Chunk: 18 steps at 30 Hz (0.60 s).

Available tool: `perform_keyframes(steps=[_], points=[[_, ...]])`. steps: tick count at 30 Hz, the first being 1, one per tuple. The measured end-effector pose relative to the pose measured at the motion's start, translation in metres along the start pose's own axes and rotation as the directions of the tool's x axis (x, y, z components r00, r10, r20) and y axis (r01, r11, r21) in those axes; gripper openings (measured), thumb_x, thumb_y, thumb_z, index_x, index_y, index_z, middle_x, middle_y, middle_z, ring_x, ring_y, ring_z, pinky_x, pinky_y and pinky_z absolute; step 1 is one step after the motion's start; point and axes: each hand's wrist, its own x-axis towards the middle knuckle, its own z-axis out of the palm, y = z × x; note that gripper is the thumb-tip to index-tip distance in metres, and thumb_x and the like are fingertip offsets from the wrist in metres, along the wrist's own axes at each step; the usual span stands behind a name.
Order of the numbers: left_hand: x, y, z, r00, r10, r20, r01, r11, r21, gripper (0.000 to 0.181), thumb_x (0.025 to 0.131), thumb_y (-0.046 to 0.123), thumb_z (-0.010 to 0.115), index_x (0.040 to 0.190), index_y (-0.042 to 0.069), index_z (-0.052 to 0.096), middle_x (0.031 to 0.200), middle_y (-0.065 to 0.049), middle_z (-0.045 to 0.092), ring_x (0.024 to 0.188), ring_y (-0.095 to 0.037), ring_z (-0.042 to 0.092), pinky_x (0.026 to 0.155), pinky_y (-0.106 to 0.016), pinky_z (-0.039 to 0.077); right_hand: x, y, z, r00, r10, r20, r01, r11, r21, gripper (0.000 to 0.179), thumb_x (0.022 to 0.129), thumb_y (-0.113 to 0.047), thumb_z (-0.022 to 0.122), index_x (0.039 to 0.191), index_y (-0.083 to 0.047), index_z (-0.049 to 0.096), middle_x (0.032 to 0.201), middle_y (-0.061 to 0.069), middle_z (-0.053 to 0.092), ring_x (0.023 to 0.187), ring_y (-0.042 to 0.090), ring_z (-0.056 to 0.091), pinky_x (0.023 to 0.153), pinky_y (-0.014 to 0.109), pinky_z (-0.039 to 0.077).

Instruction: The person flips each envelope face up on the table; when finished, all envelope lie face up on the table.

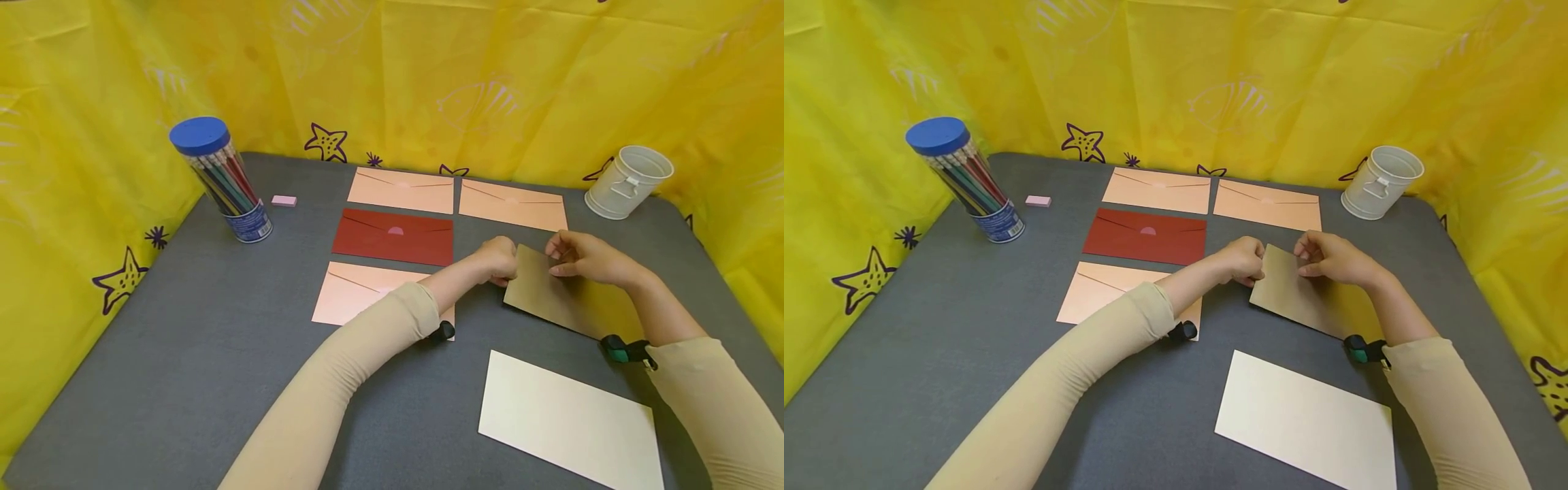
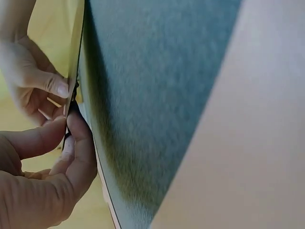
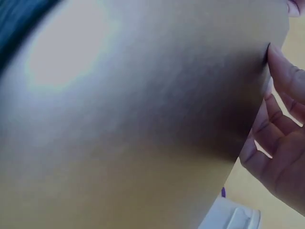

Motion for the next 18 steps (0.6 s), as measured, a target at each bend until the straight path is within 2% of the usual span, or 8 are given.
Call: perform_keyframes(steps=[2,5,9,13,18], points=[[-0.002,-0.001,-0.003,1.000,0.006,0.000,-0.006,0.998,-0.056,0.048,0.093,-0.006,0.056,0.058,0.014,0.029,0.057,0.001,0.035,0.047,-0.011,0.044,0.048,-0.019,0.047,0.000,-0.002,0.000,1.000,0.002,-0.020,-0.002,1.000,-0.012,0.030,0.088,-0.009,0.073,0.110,0.002,0.056,0.101,0.014,0.062,0.084,0.007,0.054,0.075,0.016,0.047],[-0.003,-0.002,-0.011,1.000,0.006,0.005,-0.005,0.989,-0.147,0.036,0.093,-0.007,0.056,0.069,0.011,0.037,0.062,0.000,0.038,0.050,-0.011,0.045,0.049,-0.020,0.046,0.000,-0.004,-0.002,0.998,0.028,-0.050,-0.029,0.999,-0.025,0.031,0.090,-0.018,0.073,0.110,-0.001,0.058,0.101,0.012,0.063,0.083,0.007,0.054,0.074,0.016,0.046],[-0.003,-0.005,-0.023,1.000,0.008,0.028,-0.002,0.978,-0.207,0.019,0.093,-0.007,0.058,0.087,0.006,0.044,0.068,-0.002,0.043,0.052,-0.011,0.046,0.051,-0.020,0.047,-0.001,-0.005,-0.006,0.992,0.087,-0.089,-0.091,0.995,-0.048,0.036,0.091,-0.030,0.072,0.111,-0.003,0.059,0.097,0.008,0.063,0.081,0.009,0.054,0.072,0.019,0.044],[-0.003,-0.007,-0.036,0.999,0.010,0.034,-0.002,0.974,-0.229,0.019,0.093,-0.006,0.059,0.088,0.005,0.044,0.070,-0.004,0.042,0.054,-0.012,0.045,0.052,-0.020,0.047,-0.003,-0.004,-0.009,0.981,0.135,-0.141,-0.146,0.987,-0.073,0.039,0.090,-0.038,0.071,0.110,-0.006,0.061,0.096,0.004,0.062,0.082,0.011,0.052,0.072,0.021,0.042],[-0.005,-0.011,-0.053,0.999,0.011,0.030,-0.005,0.977,-0.215,0.023,0.092,-0.006,0.059,0.086,0.007,0.041,0.074,-0.003,0.040,0.056,-0.012,0.044,0.054,-0.019,0.048,-0.006,-0.001,-0.015,0.971,0.159,-0.177,-0.177,0.980,-0.087,0.041,0.090,-0.043,0.070,0.110,-0.008,0.062,0.097,0.002,0.061,0.084,0.010,0.052,0.073,0.021,0.042]])
